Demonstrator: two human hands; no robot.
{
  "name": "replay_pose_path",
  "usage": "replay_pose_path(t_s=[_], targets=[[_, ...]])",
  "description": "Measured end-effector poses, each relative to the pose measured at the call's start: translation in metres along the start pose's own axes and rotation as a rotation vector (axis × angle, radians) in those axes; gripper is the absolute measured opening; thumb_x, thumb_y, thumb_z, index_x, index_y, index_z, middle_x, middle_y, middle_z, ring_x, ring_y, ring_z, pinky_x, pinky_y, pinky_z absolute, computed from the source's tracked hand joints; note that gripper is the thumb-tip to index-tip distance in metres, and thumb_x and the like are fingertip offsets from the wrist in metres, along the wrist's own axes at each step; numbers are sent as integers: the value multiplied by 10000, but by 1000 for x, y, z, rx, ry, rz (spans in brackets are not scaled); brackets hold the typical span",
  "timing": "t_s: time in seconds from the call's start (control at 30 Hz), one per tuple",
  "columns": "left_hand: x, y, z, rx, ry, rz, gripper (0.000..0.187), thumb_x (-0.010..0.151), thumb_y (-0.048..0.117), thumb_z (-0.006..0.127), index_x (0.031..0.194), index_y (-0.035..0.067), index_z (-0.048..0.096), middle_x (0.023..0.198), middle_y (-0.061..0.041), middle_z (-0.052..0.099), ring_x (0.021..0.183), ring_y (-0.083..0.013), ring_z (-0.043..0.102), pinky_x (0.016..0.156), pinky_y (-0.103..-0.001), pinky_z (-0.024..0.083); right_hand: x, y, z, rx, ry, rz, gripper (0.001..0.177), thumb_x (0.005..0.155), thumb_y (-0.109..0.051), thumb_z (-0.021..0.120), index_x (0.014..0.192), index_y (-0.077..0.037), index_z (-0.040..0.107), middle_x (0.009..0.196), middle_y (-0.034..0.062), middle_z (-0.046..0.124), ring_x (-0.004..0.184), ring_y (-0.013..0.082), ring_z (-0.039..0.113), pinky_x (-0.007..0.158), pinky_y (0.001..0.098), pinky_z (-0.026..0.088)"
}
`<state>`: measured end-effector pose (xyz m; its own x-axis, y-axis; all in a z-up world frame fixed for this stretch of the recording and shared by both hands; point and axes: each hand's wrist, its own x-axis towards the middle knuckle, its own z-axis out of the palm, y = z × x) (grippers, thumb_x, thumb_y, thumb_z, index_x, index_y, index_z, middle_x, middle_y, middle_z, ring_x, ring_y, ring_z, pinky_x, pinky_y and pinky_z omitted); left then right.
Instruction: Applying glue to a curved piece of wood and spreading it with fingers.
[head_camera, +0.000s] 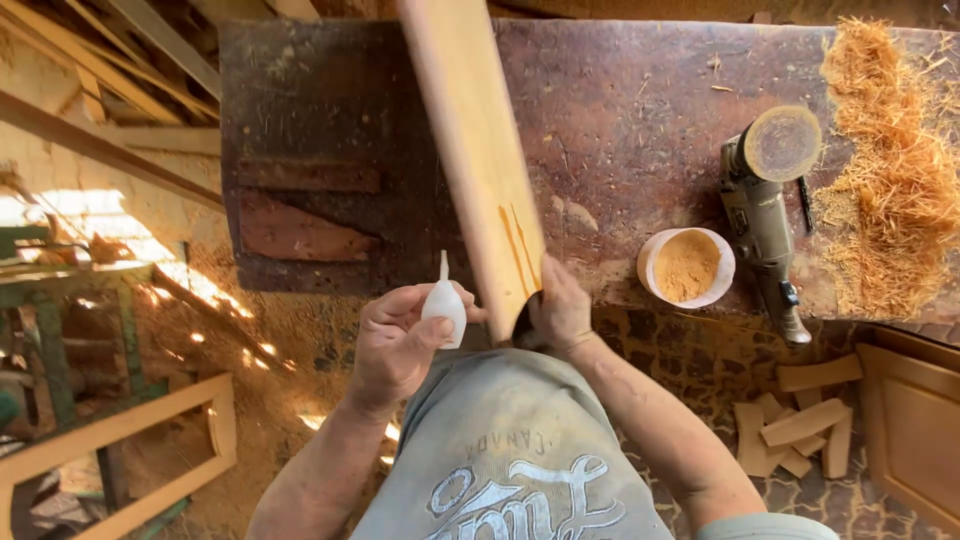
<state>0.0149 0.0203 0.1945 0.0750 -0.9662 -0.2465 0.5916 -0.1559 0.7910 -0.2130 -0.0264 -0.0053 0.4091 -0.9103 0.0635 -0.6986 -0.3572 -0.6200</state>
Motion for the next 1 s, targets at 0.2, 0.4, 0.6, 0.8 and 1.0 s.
replay_pose_path(t_s=[0.2,0.4,0.6,0.8,1.0], targets=[[39,6,9,13,-123,128,252,1013,81,729,1243,-19,701,1197,-178,734,1083,-212,721,1077,-388,572,-12,-59,-6,430,-261,433,199,991,-171,669,898,1,703,735,176,690,609,307,661,593,409,508],[31,-23,-11,60,-19,-44,278,994,79,722,1237,-49,682,1189,-176,741,1085,-205,714,1022,-362,566,-17,-43,10,990,-201,735,248,968,-143,646,863,65,730,739,90,750,658,139,713,596,299,586],[15,-49,-21,141,46,-123,284,978,76,731,1226,-55,686,1159,-163,744,1071,-204,715,1006,-364,564,11,-39,11,1340,-189,797,222,935,-141,648,1002,62,708,895,93,749,739,145,724,614,344,639],[12,-48,-24,177,93,-189,279,961,75,728,1211,-42,685,1154,-144,747,1072,-202,716,999,-358,563,42,-62,20,1431,-261,919,239,918,-167,629,943,55,716,844,90,769,729,160,755,669,323,645],[16,-50,-22,217,105,-211,290,958,86,725,1213,-45,687,1148,-137,750,1057,-188,714,983,-341,565,4,-37,107,1464,-246,865,295,999,-193,711,909,87,727,814,112,715,653,140,627,578,303,519]])
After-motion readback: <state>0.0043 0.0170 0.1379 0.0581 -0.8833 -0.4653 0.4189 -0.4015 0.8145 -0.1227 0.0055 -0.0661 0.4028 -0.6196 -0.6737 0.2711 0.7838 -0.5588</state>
